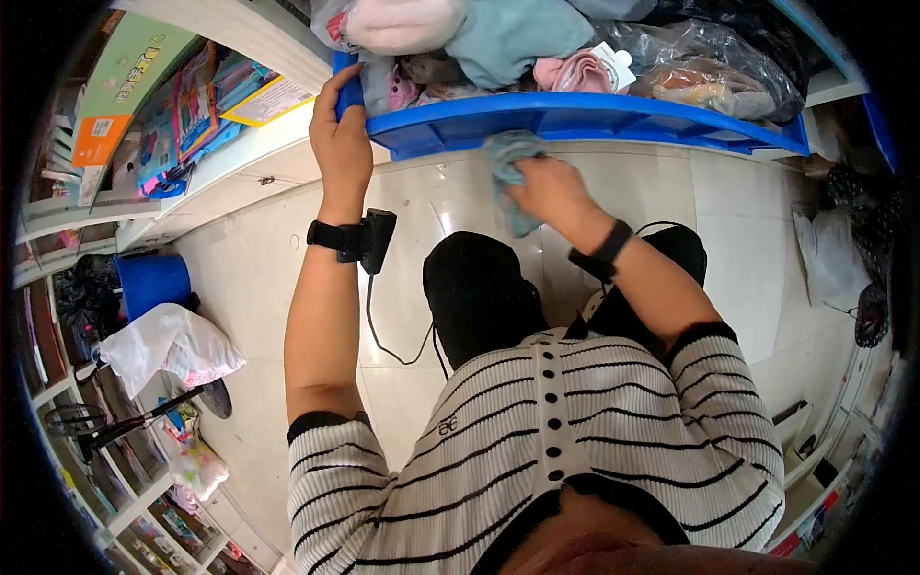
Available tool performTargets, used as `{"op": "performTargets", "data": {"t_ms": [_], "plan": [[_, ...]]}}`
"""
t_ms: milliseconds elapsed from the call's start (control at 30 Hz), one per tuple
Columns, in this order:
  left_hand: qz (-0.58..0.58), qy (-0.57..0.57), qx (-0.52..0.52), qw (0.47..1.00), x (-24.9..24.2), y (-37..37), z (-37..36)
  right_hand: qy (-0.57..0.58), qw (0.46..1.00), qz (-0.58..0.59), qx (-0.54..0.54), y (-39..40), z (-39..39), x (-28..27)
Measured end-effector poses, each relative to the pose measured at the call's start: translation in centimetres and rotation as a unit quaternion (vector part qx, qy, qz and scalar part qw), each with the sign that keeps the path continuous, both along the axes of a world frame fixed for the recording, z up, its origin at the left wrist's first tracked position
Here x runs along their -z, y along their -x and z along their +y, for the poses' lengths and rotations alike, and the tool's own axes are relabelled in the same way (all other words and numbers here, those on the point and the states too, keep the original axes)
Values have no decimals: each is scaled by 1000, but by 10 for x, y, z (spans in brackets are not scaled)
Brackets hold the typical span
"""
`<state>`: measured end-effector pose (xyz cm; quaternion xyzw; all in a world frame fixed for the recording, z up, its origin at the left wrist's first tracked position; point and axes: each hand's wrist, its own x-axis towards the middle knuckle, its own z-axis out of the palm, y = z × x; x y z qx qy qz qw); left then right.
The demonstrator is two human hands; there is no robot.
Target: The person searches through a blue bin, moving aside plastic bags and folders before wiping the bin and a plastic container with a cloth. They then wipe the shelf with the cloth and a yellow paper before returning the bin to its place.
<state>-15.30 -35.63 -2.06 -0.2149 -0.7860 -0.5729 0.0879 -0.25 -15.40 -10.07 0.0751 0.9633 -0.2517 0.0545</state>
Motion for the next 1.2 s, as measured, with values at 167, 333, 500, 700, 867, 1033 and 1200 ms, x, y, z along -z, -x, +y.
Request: {"op": "performTargets", "data": {"t_ms": [167,333,500,700,867,1033,1200], "plan": [[26,-18,-5,999,6,3,1,-32,999,-7,41,-29,21,5],[14,-3,1,1000,3,0,0,105,987,116,31,-1,3,5],[20,-4,-7,1000,3,1,1,162,981,68,-83,17,-24,26],[25,12,-17,999,7,3,-1,75,977,149,-133,43,-69,12],[18,17,-18,1000,5,2,0,40,986,104,-124,59,-96,18],[12,2,1,1000,0,0,3,-14,980,54,-190,50,-67,-12],[-11,4,-1,1000,-4,-4,3,-20,992,29,-124,19,-39,-15]]}}
